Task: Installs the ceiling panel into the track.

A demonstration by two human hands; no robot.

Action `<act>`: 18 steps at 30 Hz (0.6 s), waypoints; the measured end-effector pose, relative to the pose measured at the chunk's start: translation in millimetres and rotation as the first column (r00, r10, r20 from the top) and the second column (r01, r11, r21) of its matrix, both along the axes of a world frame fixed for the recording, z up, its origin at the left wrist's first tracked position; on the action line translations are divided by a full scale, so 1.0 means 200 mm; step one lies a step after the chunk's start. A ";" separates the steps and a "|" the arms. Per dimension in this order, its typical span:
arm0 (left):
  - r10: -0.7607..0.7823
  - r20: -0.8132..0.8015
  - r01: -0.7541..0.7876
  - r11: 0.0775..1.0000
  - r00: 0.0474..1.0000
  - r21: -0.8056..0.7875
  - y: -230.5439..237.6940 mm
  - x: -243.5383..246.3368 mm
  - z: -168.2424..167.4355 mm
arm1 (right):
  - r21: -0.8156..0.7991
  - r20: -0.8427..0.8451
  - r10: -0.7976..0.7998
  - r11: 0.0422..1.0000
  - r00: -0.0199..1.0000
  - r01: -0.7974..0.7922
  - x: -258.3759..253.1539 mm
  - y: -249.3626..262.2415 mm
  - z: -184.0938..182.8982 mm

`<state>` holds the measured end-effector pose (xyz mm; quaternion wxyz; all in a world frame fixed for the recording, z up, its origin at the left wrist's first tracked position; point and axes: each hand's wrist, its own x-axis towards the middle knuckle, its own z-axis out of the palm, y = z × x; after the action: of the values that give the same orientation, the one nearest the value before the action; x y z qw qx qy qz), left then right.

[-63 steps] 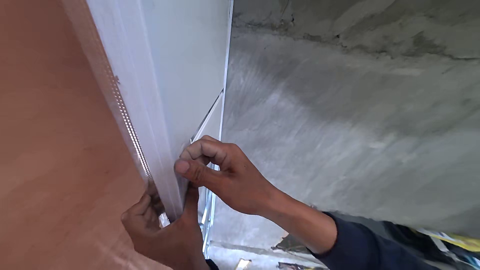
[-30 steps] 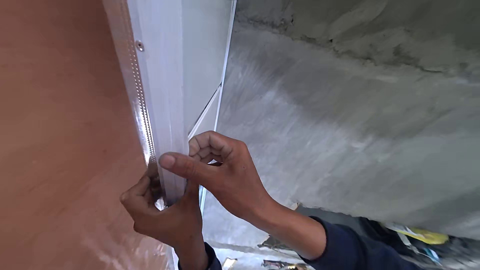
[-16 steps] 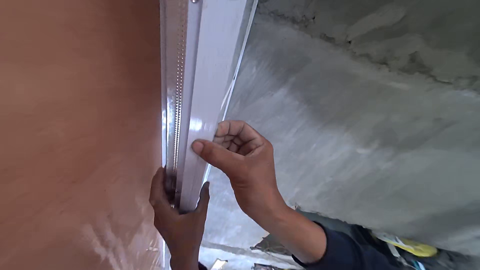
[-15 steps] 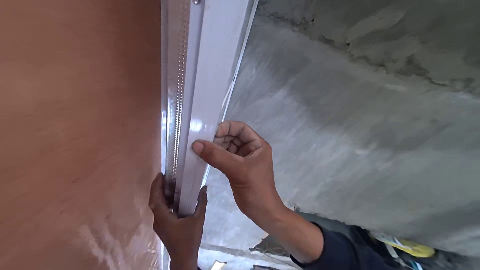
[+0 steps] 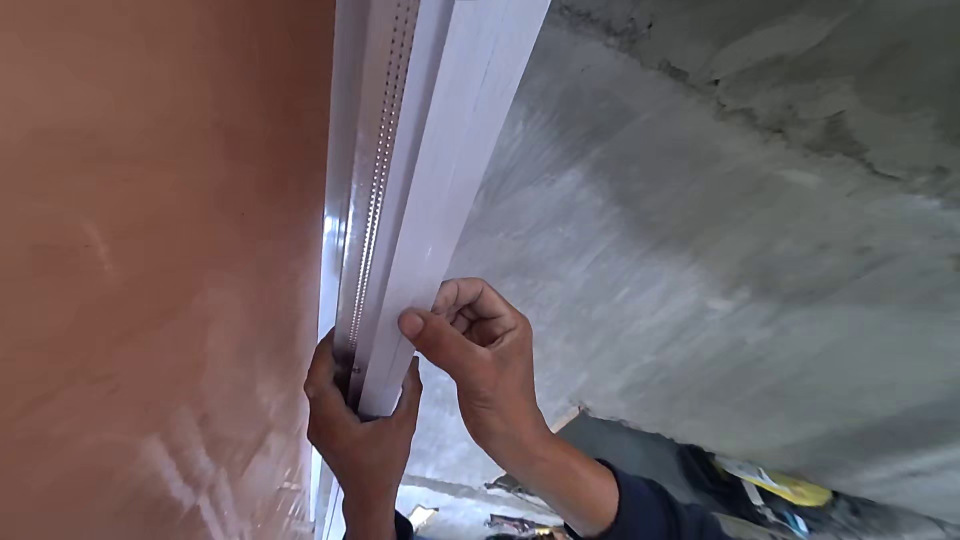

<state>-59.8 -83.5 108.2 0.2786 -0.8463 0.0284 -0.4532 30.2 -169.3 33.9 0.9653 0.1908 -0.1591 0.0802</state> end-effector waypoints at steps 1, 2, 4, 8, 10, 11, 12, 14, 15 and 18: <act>0.000 -0.034 0.000 1.000 0.999 -0.011 0.00 -0.01 0.01 | -0.008 0.013 0.001 1.000 1.000 -0.001 -0.02 0.02 -0.01; -0.009 -0.079 0.006 1.000 0.997 -0.027 0.01 -0.03 0.02 | -0.012 0.029 0.000 1.000 1.000 0.000 -0.04 0.04 -0.02; -0.066 -0.194 0.055 0.996 0.979 -0.065 0.03 -0.08 0.05 | 0.003 0.055 -0.012 1.000 0.998 0.012 -0.07 0.09 -0.03; -0.237 -0.309 0.165 0.956 0.921 -0.241 0.03 -0.14 0.08 | 0.050 0.070 -0.003 0.999 0.998 0.000 -0.11 0.19 -0.04; -0.304 -0.297 0.215 0.930 0.905 -0.297 0.03 -0.14 0.08 | 0.056 0.067 0.015 0.998 0.998 -0.019 -0.14 0.22 -0.04; -0.321 -0.293 0.232 0.925 0.901 -0.300 0.04 -0.14 0.08 | 0.053 0.073 0.021 0.998 0.997 -0.025 -0.15 0.24 -0.04; -0.330 -0.291 0.243 0.923 0.898 -0.298 0.04 -0.13 0.08 | 0.051 0.079 0.024 0.998 0.997 -0.028 -0.16 0.25 -0.04; -0.343 -0.292 0.255 0.920 0.893 -0.299 0.05 -0.13 0.09 | 0.046 0.080 0.032 0.998 0.996 -0.036 -0.19 0.27 -0.04; -0.352 -0.290 0.264 0.916 0.890 -0.303 0.06 -0.13 0.09 | 0.044 0.075 0.034 0.998 0.997 -0.038 -0.20 0.29 -0.04; -0.364 -0.290 0.272 0.910 0.885 -0.313 0.06 -0.13 0.09 | 0.020 0.072 0.057 0.998 0.996 -0.058 -0.26 0.34 -0.04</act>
<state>-85.2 -71.6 126.2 0.0757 -0.9248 0.1555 -0.3390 -21.5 -100.5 26.1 0.9541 0.2031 -0.1887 0.1128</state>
